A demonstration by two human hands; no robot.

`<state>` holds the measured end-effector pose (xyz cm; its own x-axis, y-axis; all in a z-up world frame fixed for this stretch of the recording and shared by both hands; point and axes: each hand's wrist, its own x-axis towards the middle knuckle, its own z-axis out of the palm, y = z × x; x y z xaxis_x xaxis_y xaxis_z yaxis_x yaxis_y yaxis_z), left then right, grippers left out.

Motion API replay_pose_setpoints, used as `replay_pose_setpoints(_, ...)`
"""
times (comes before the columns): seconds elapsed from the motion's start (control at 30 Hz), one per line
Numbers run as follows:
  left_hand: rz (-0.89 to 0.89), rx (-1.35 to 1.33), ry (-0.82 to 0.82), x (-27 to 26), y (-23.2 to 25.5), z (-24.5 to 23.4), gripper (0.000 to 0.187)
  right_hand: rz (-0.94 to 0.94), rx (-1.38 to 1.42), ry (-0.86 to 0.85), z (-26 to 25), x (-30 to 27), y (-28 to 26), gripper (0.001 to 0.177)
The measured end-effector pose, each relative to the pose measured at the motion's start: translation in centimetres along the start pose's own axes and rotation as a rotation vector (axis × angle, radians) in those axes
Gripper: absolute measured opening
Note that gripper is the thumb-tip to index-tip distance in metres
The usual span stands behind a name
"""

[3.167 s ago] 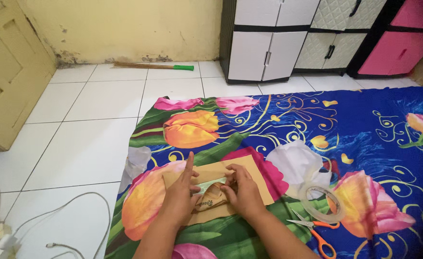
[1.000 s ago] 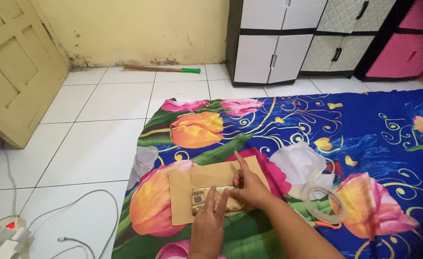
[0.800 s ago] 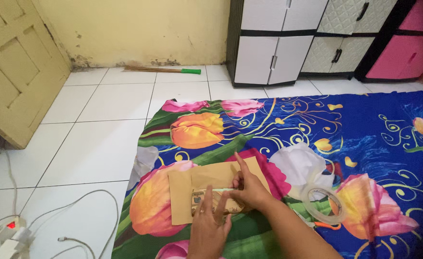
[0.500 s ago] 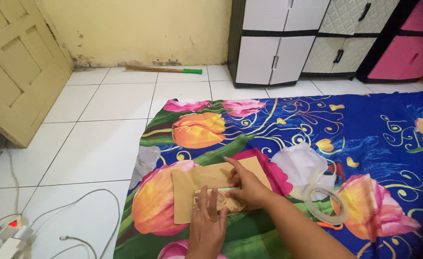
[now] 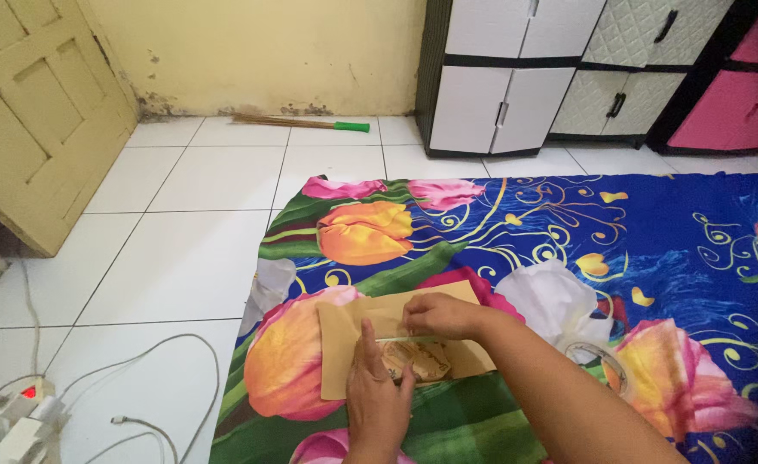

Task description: The person places a small rectangular box on a sheet of brown paper, cuts the paper to size with scissors, folds the paper around the box, and secures it with clear tape. The person then trims excess paper and applies additional tape to seal the package.

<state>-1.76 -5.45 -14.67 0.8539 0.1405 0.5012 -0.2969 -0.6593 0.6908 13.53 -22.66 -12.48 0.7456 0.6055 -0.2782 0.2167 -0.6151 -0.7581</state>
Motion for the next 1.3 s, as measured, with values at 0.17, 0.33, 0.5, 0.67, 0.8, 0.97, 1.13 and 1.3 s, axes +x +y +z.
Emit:
replay_pose_setpoints(0.17, -0.065, -0.015, -0.019, 0.3, 0.3, -0.2, 0.108, -0.059, -0.245, -0.107, -0.2, 0.9, -2.0, 0.027)
replay_pose_setpoints(0.33, -0.016, -0.013, -0.002, 0.3, 0.3, -0.3, 0.110, -0.145, -0.474, -0.242, -0.2, 1.9, -3.0, 0.034)
replay_pose_setpoints(0.5, -0.007, -0.015, -0.002, 0.6, 0.3, -0.5, 0.108, -0.308, -0.645, -0.232, 0.0, 3.1, -2.7, 0.032)
replay_pose_setpoints(0.67, 0.006, 0.008, 0.000, 0.3, 0.2, -0.4, 0.105, -0.387, -0.671, -0.245, 0.3, 3.2, -2.5, 0.031)
replay_pose_setpoints(0.8, -0.012, 0.007, -0.014, 0.2, 0.2, -0.4, 0.105, -0.183, -0.699, -0.203, 0.5, 1.9, -4.0, 0.035)
replay_pose_setpoints(0.97, 0.013, 0.009, -0.010, 0.3, 0.3, -0.4, 0.107, 0.046, -0.741, -0.118, 0.0, 1.1, -7.6, 0.043)
replay_pose_setpoints(1.13, 0.008, 0.002, -0.024, 0.3, 0.4, -0.5, 0.103, 0.245, -0.855, -0.043, 0.1, 1.3, -8.2, 0.054)
replay_pose_setpoints(1.3, 0.027, 0.030, 0.006, 0.2, 0.3, -0.4, 0.099, -0.063, -0.218, 0.516, 0.0, 0.6, -3.5, 0.037)
